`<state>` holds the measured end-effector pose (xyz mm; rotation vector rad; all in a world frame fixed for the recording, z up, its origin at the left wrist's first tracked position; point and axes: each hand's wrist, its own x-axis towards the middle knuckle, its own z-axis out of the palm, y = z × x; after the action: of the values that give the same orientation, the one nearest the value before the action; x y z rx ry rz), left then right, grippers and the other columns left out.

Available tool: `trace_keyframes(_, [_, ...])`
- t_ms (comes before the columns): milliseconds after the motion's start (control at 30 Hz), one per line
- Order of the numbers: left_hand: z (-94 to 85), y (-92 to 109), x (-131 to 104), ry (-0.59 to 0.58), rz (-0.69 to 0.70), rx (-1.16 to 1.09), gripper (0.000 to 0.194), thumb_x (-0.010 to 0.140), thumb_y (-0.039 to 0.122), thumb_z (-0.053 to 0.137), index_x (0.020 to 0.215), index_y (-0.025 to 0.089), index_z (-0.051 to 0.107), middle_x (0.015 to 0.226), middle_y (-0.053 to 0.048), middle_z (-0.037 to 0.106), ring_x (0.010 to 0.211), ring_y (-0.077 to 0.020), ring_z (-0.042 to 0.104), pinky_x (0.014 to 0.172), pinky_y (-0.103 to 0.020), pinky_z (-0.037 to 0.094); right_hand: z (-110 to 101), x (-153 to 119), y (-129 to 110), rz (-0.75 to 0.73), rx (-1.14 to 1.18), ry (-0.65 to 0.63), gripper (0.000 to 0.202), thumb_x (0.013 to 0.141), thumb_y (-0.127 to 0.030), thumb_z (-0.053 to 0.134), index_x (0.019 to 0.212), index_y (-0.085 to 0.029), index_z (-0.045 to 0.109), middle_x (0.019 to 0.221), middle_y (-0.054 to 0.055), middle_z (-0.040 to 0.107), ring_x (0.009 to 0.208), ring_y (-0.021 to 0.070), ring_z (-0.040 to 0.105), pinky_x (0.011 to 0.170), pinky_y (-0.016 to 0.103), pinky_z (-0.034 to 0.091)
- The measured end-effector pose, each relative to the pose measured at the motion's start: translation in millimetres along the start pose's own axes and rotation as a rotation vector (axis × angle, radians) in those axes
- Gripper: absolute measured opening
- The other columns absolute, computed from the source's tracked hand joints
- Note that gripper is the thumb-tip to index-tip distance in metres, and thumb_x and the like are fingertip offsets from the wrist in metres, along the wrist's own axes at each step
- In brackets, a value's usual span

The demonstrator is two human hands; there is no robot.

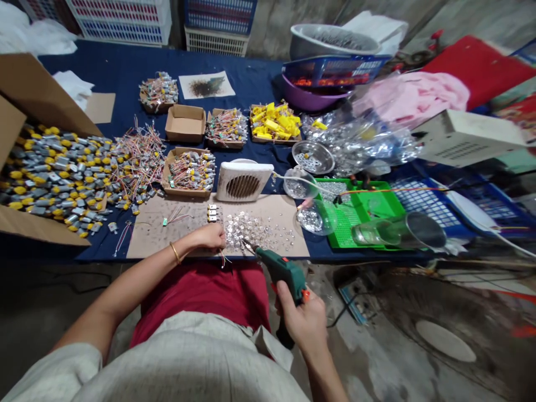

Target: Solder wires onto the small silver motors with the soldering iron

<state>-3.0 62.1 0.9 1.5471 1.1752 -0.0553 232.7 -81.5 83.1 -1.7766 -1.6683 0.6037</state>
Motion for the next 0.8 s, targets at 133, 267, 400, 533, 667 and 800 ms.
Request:
trace_keyframes(133, [0.9, 1.1, -0.9, 0.007, -0.022, -0.003, 0.013, 0.066, 0.019, 0.055, 0.055, 0.013, 0.06, 0.044, 0.002, 0.053, 0.039, -0.0084, 0.042, 0.044, -0.019, 0.029, 2.0, 0.0, 5.7, 0.047, 0.042, 0.023, 0.042, 0.088, -0.051, 0.052, 0.077, -0.016, 0.073, 0.055, 0.006, 0.064, 0.061, 0.0212, 0.065, 0.053, 0.023, 0.048])
trace_keyframes(267, [1.8, 1.0, -1.2, 0.025, -0.028, -0.021, 0.014, 0.067, 0.021, 0.056, 0.056, 0.013, 0.059, 0.044, 0.001, 0.054, 0.04, -0.0088, 0.043, 0.044, -0.02, 0.031, 2.2, 1.1, 9.7, 0.051, 0.074, 0.017, 0.042, 0.087, -0.052, 0.054, 0.073, -0.016, 0.071, 0.053, 0.005, 0.063, 0.056, 0.0197, 0.063, 0.051, 0.023, 0.047])
trace_keyframes(400, [2.7, 0.3, -0.2, 0.011, -0.036, -0.011, 0.013, 0.067, 0.021, 0.055, 0.055, 0.014, 0.058, 0.045, 0.001, 0.054, 0.043, -0.01, 0.048, 0.046, -0.019, 0.032, 1.6, 3.1, 12.2, 0.04, 0.08, 0.023, 0.041, 0.087, -0.052, 0.054, 0.072, -0.017, 0.07, 0.053, 0.005, 0.062, 0.055, 0.0197, 0.062, 0.049, 0.024, 0.046])
trace_keyframes(533, [2.3, 1.4, -0.3, 0.015, -0.056, -0.022, 0.012, 0.066, 0.021, 0.056, 0.056, 0.014, 0.058, 0.044, 0.002, 0.054, 0.044, -0.01, 0.049, 0.046, -0.019, 0.032, 1.6, 4.7, 12.4, 0.032, 0.081, 0.03, 0.039, 0.086, -0.051, 0.055, 0.075, -0.017, 0.071, 0.053, 0.005, 0.063, 0.057, 0.0207, 0.063, 0.05, 0.024, 0.047])
trace_keyframes(667, [0.8, 2.8, -2.6, 0.012, -0.04, -0.01, 0.012, 0.065, 0.019, 0.055, 0.055, 0.014, 0.059, 0.043, 0.002, 0.053, 0.041, -0.0087, 0.044, 0.044, -0.019, 0.03, 1.8, 4.9, 12.9, 0.031, 0.086, 0.03, 0.039, 0.086, -0.051, 0.055, 0.075, -0.018, 0.071, 0.054, 0.005, 0.064, 0.06, 0.0214, 0.064, 0.052, 0.025, 0.048])
trace_keyframes(800, [1.0, 3.1, -2.5, 0.019, -0.039, -0.019, 0.013, 0.066, 0.02, 0.055, 0.055, 0.014, 0.059, 0.042, 0.003, 0.052, 0.04, -0.0085, 0.043, 0.043, -0.019, 0.029, 3.3, 5.7, 13.0, 0.03, 0.102, 0.03, 0.038, 0.087, -0.05, 0.055, 0.077, -0.018, 0.071, 0.055, 0.005, 0.064, 0.061, 0.0223, 0.065, 0.053, 0.026, 0.049])
